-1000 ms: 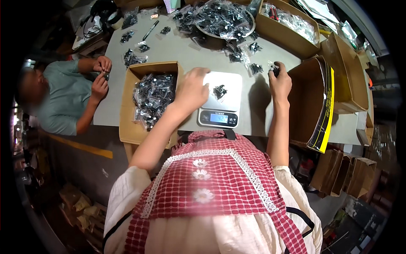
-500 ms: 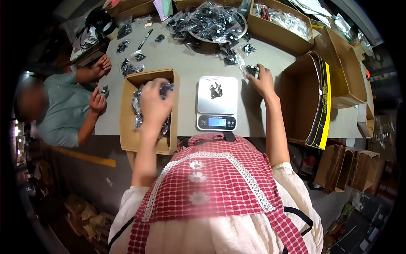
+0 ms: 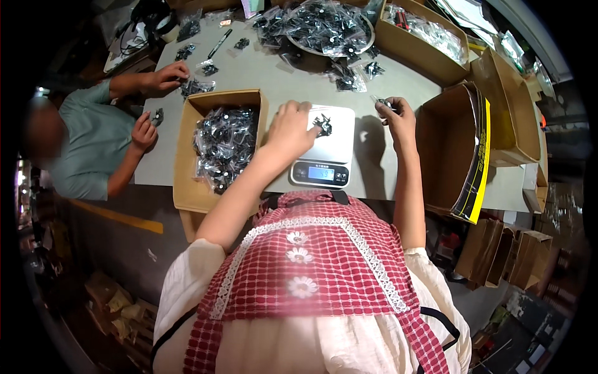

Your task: The person repeatedly picks small black components from a box, places them on a digital scale, and transfers them into small plastic bags. A coworker sits across the table and handles similar parts. The person continues this cycle throughout the clip.

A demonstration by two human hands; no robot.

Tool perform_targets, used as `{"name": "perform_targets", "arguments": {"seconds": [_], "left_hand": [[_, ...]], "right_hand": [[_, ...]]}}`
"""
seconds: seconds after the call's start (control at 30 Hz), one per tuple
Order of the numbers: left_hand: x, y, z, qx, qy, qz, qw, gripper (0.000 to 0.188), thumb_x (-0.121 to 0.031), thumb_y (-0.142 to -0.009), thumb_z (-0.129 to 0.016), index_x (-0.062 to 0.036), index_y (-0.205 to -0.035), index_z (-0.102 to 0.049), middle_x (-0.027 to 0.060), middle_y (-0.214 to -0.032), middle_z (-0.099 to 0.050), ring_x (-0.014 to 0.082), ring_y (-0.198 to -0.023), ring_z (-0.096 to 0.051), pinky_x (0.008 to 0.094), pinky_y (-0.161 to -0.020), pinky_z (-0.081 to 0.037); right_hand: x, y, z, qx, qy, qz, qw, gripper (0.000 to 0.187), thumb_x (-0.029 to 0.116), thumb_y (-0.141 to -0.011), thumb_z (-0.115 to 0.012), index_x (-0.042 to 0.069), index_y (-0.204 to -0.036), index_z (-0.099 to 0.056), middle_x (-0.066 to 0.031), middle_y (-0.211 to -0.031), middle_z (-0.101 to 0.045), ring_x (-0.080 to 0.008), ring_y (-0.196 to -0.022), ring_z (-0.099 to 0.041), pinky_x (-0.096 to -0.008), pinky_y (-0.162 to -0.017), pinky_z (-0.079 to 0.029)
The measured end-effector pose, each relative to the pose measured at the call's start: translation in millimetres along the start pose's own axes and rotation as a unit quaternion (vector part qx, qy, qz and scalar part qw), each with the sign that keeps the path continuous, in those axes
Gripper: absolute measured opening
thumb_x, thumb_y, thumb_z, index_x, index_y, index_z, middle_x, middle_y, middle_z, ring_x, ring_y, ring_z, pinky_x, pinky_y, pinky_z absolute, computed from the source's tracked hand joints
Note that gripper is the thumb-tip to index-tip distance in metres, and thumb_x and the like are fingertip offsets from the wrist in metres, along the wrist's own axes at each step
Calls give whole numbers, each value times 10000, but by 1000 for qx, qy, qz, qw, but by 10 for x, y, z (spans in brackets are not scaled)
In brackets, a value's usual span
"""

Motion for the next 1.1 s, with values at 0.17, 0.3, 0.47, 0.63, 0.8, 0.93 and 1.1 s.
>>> {"name": "perform_targets", "arguments": {"seconds": [0.17,0.3,0.47,0.63,0.8,0.93,1.1], "left_hand": [[-172,-97,-293,93,-48,-12,994,635,-332,-833,-790,7,-1322,-569,278,-1225,-577,427,-1192,-554,508,-954,-520],[-7,-118,-250,98,-76,-8,992,444,-291,-804,-732,-16,-1144,-654,252,-1041,-658,428,-983,-662,499,-865,-557],[228,183,672,-66,0,71,995,273,-242,-819,-683,-44,-1006,-662,176,-914,-685,367,-904,-684,487,-803,-548],[798,932,1465,-192,-51,189,962,253,-122,-856,-658,-59,-1100,-634,169,-1054,-660,379,-1012,-652,473,-867,-524],[884,1070,1475,-215,-24,156,964,317,-84,-877,-635,-57,-1192,-642,203,-1286,-576,422,-1195,-565,480,-1032,-456],[432,808,1266,-220,-26,39,974,305,-72,-872,-628,-39,-1175,-647,205,-1287,-573,412,-1207,-562,463,-1041,-455],[124,366,658,-127,25,-27,991,395,-108,-867,-661,2,-1242,-604,230,-1339,-530,424,-1213,-554,479,-1053,-456]], "right_hand": [[314,241,-220,101,-70,3,992,214,173,-920,-761,38,-1053,-660,-25,-889,-682,-100,-810,-612,-258,-696,-467],[459,183,-595,229,78,40,969,378,286,-973,-706,-15,-1199,-677,-106,-1056,-732,-193,-973,-676,-319,-889,-514],[-10,-918,-532,51,282,107,952,784,502,-815,-783,37,-1404,-556,-301,-1443,-507,-449,-1335,-495,-478,-1075,-438],[-97,-1121,-1265,48,410,156,897,950,651,-763,-763,120,-1500,-484,-297,-1598,-306,-488,-1483,-268,-636,-1183,-178],[73,-788,-1389,-14,352,366,861,404,324,-898,-714,194,-1280,-691,-140,-1333,-612,-414,-1251,-501,-521,-1065,-378],[65,-562,-1003,-15,336,405,850,348,196,-813,-739,175,-1159,-710,-93,-1167,-660,-351,-1113,-571,-469,-962,-448],[-166,-327,-147,-139,390,275,867,205,154,-874,-681,101,-1072,-689,-128,-1060,-687,-378,-979,-619,-466,-844,-523]]}}
Point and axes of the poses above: each hand's wrist, its own y-axis away from the middle knuckle, its own z-axis out of the back of the hand, x = y × z, the point moved 10 cm from there along -y, towards the middle knuckle
